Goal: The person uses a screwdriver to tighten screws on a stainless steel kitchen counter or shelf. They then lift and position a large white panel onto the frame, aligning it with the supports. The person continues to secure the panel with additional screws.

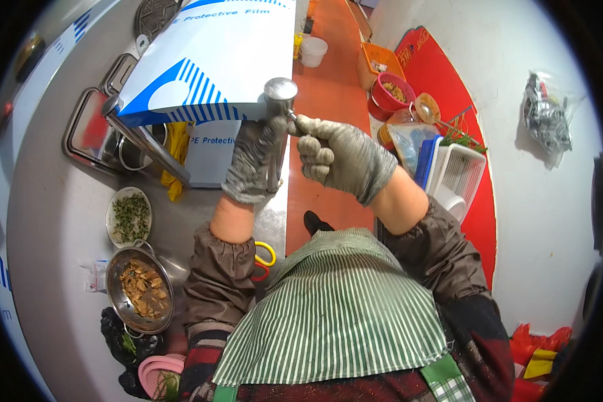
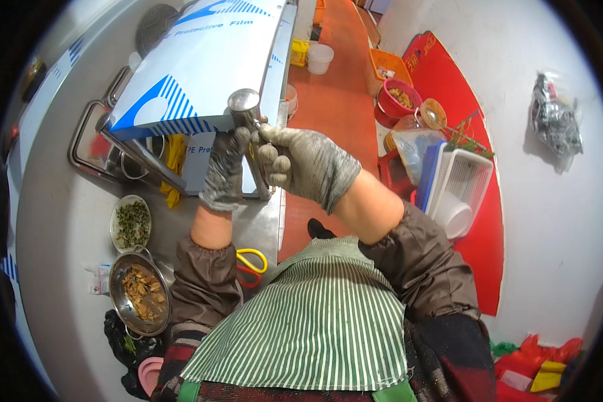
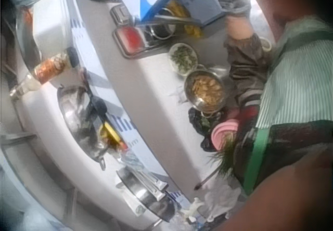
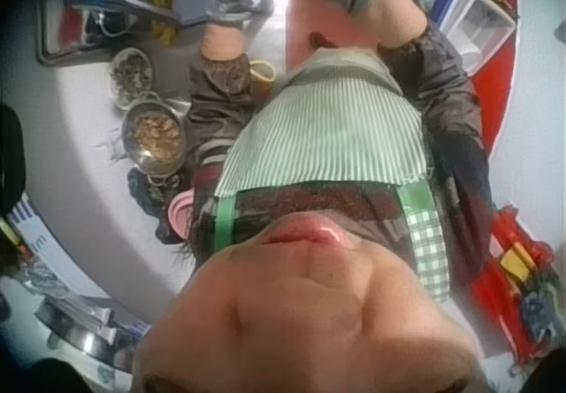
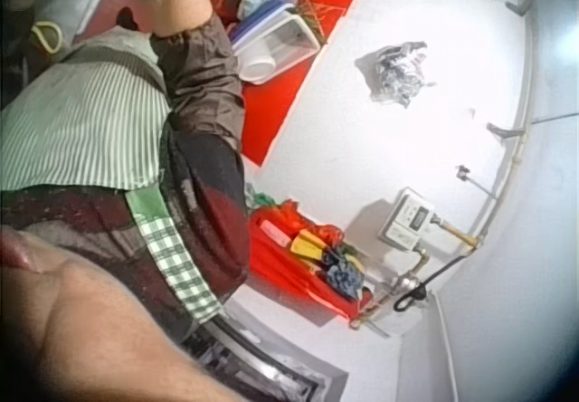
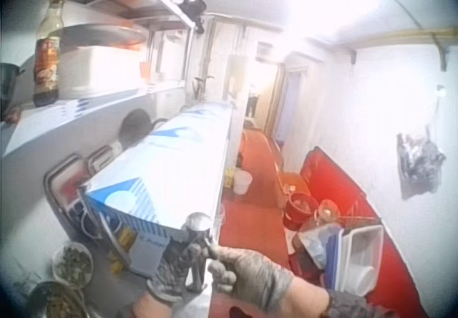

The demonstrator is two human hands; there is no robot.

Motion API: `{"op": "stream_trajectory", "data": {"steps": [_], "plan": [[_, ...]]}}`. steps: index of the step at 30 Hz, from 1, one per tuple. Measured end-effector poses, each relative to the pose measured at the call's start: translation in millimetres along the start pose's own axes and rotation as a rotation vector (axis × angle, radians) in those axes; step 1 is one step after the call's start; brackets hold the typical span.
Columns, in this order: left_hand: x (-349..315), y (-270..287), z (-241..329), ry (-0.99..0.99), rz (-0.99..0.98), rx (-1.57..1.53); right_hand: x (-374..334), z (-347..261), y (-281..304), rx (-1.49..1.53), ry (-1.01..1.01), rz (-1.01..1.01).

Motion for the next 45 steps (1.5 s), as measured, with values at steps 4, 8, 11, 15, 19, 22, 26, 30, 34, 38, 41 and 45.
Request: {"op": "stream_trajectory", "data": {"steps": [4,8,11,15,19,22,26,30,34,38,41,45], "plan": [[13.5,-3.0,-21.0,0.117,-0.105,-0.317,4.6,-1.4,-6.5,0.044,-0.016,-0.144],[-3.9,7.6,-15.9,0.014,0.086,-0.157,6.5,0.5,-7.5,0.121,-0.017,-0.190],[-30.4,18.7,-11.7,0.011,0.379,-0.160,4.6,1.0,-10.6,0.114,-0.009,-0.226],[-67.0,-11.6,76.2,-0.643,0.501,0.720,4.3,-0.1,0.2,0.056,-0.026,-0.122],[-48.6,-52.7,88.5,-0.840,0.076,1.332,2.1,-6.7,4.9,-0.038,0.016,-0.065],[-35.0,-52.3,98.9,-0.882,-0.053,1.247,-1.7,-14.2,-3.0,-0.073,0.088,-0.082],[-28.0,-57.1,106.1,-0.923,-0.081,1.211,-8.2,-15.4,-9.2,-0.109,0.107,-0.018],[-18.9,-55.1,103.5,-0.876,-0.221,1.074,-25.4,-35.7,-11.8,-0.718,0.286,0.124],[-20.4,-55.7,101.5,-0.922,-0.246,1.109,-59.7,-70.1,-33.9,-1.785,0.684,0.649],[-22.6,-53.7,100.8,-0.892,-0.238,1.067,-62.1,-65.5,-63.7,-2.324,0.782,0.746],[-24.7,-52.0,99.7,-0.903,-0.251,1.089,-52.4,-62.0,-67.2,-2.422,0.715,0.702],[-22.9,-46.1,92.8,-0.871,-0.271,1.136,-44.0,-68.4,-33.9,-1.858,0.604,0.620]]}}
Point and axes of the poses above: each hand's wrist, its own x-axis towards the middle knuckle, its own y-axis out of the back of the hand, z = x × y, the point moved 10 cm from there along x, towards the middle knuckle, and after that the axes turned 11 degrees about -x, right-handed, at the moved point
